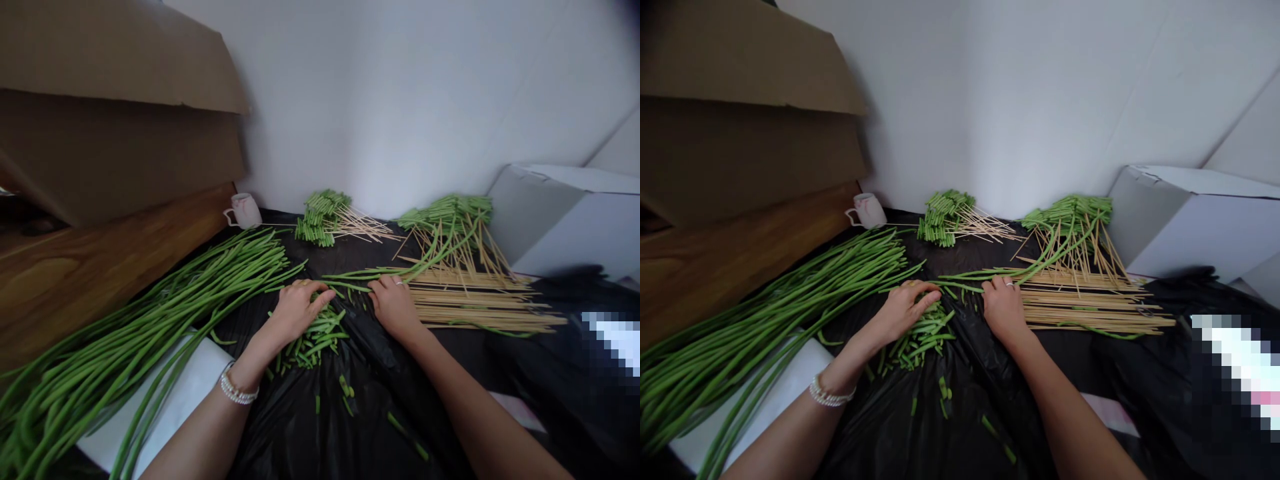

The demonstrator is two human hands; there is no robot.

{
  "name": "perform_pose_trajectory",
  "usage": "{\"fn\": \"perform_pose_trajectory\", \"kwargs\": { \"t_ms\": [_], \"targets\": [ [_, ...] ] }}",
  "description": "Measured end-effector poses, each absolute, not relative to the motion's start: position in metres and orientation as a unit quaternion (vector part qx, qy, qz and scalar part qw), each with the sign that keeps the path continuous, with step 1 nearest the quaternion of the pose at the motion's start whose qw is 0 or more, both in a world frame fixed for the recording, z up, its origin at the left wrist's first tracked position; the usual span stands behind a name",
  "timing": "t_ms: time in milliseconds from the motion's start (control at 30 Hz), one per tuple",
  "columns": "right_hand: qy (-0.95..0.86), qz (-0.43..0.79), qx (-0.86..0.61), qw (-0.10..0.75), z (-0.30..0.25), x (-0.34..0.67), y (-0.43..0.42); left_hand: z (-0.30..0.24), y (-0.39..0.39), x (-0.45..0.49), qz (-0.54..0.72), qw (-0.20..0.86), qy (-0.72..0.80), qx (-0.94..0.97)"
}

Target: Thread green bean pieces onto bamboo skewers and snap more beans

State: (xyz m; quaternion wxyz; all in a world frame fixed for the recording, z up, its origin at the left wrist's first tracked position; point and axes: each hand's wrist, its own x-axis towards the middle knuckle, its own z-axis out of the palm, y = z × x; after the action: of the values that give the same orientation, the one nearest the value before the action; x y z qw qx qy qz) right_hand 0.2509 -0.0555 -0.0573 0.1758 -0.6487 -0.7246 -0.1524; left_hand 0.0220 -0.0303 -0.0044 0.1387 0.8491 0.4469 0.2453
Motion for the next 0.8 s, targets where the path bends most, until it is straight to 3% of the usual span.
{"fn": "perform_pose_trajectory", "kwargs": {
  "t_ms": [167,333,600,800],
  "targets": [
    [-0.719,-0.157,-0.644,0.207,-0.051,0.252,-0.056,-0.007,-0.021,0.018,0.336,0.112,0.434,0.828],
    [-0.724,-0.194,-0.614,0.249,-0.039,0.245,-0.062,-0.008,-0.017,0.014,0.399,0.02,0.426,0.811],
    [-0.733,-0.234,-0.579,0.269,-0.027,0.234,-0.074,-0.003,-0.027,0.019,0.368,-0.047,0.378,0.848],
    [-0.735,-0.255,-0.544,0.315,-0.022,0.232,-0.079,-0.007,-0.024,0.018,0.373,-0.009,0.358,0.856]
  ]
}}
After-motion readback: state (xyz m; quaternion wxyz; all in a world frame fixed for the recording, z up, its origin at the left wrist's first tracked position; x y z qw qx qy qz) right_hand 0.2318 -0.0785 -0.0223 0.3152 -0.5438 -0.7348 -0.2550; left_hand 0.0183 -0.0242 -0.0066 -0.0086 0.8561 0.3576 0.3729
